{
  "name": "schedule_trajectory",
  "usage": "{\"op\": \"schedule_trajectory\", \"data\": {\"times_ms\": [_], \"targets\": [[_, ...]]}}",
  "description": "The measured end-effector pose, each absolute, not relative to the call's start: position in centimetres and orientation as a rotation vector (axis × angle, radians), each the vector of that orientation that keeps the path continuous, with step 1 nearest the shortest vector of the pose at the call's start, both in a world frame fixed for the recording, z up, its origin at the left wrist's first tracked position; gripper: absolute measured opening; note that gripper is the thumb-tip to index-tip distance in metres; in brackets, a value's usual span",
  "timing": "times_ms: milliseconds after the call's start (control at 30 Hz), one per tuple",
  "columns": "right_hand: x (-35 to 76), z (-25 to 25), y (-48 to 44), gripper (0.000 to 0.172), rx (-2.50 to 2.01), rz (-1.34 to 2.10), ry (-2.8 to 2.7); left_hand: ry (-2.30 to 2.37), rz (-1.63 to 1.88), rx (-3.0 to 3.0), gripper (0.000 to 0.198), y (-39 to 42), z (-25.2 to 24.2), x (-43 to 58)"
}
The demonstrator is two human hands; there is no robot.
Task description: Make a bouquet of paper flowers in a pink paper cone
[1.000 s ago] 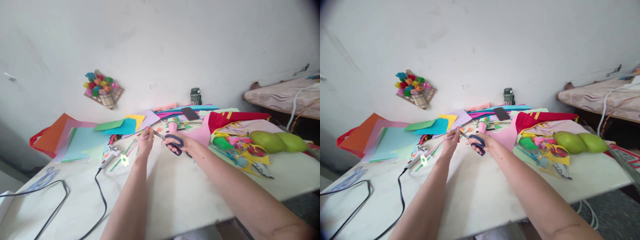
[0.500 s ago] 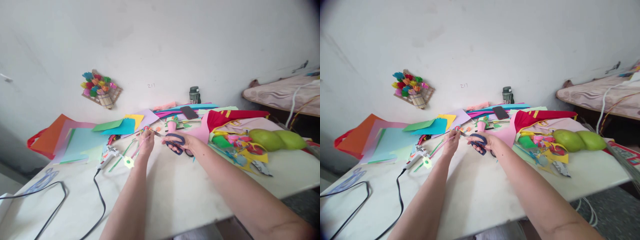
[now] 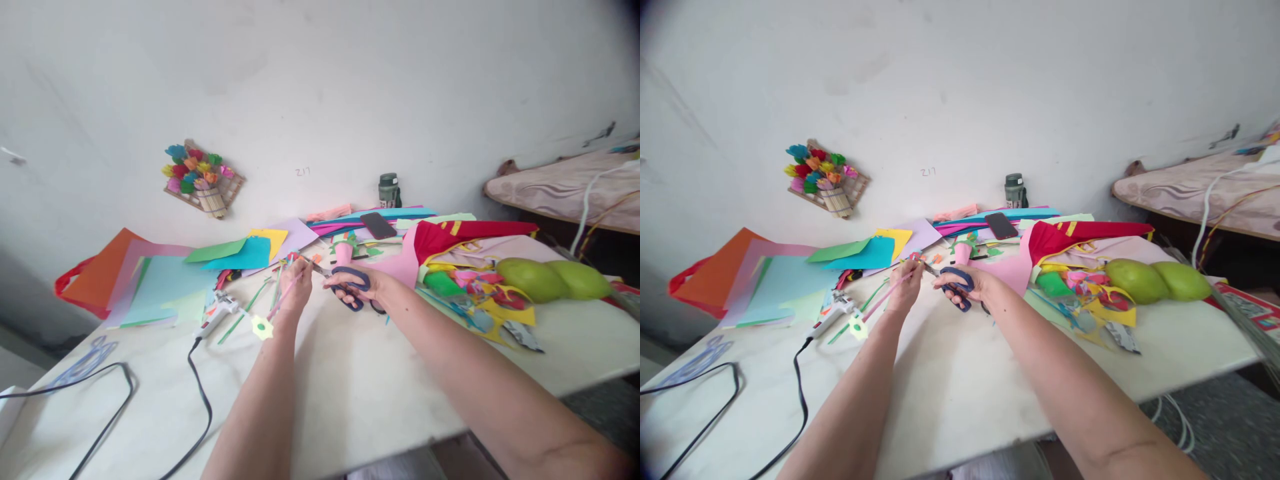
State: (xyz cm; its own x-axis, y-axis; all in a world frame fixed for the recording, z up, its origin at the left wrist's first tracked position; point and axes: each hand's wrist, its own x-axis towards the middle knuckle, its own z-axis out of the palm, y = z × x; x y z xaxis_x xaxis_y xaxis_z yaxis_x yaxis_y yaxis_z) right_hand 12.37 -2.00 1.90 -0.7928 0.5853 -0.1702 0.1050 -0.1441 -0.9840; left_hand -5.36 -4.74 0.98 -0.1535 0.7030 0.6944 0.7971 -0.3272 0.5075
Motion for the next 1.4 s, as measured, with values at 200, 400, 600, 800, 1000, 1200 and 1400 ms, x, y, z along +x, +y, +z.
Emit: {"op": "schedule_trajectory", "data": {"times_ms": [200, 400, 600, 800, 1000, 1200, 1400], "targets": [[12.1, 2.2, -2.4, 0.016, -0.796, 2.000, -1.729, -1.755, -1.490, -1.978, 0.025, -4.7, 1.2, -5.7], [11.9, 2.7, -2.6, 0.013, -0.883, 2.024, -1.694, -1.747, -1.532, -1.969, 0.025, -4.6, 1.1, -6.0], [11.5, 3.0, -2.9, 0.014, -0.958, 1.958, -1.727, -1.787, -1.527, -1.912, 0.025, -4.3, 1.0, -6.5], [11.5, 2.6, -2.6, 0.019, -0.932, 1.967, -1.752, -1.779, -1.525, -1.944, 0.025, -4.2, 0.9, -6.8], [12.0, 2.2, -2.3, 0.033, -0.855, 2.026, -1.738, -1.715, -1.476, -2.019, 0.022, -4.4, 0.9, -6.6], [12.0, 2.2, -2.4, 0.018, -0.792, 2.002, -1.759, -1.673, -1.435, -2.037, 0.022, -4.5, 0.8, -6.5], [11.4, 2.6, -2.5, 0.011, -0.889, 2.003, -1.769, -1.678, -1.498, -2.031, 0.023, -4.3, 0.8, -7.0]]}}
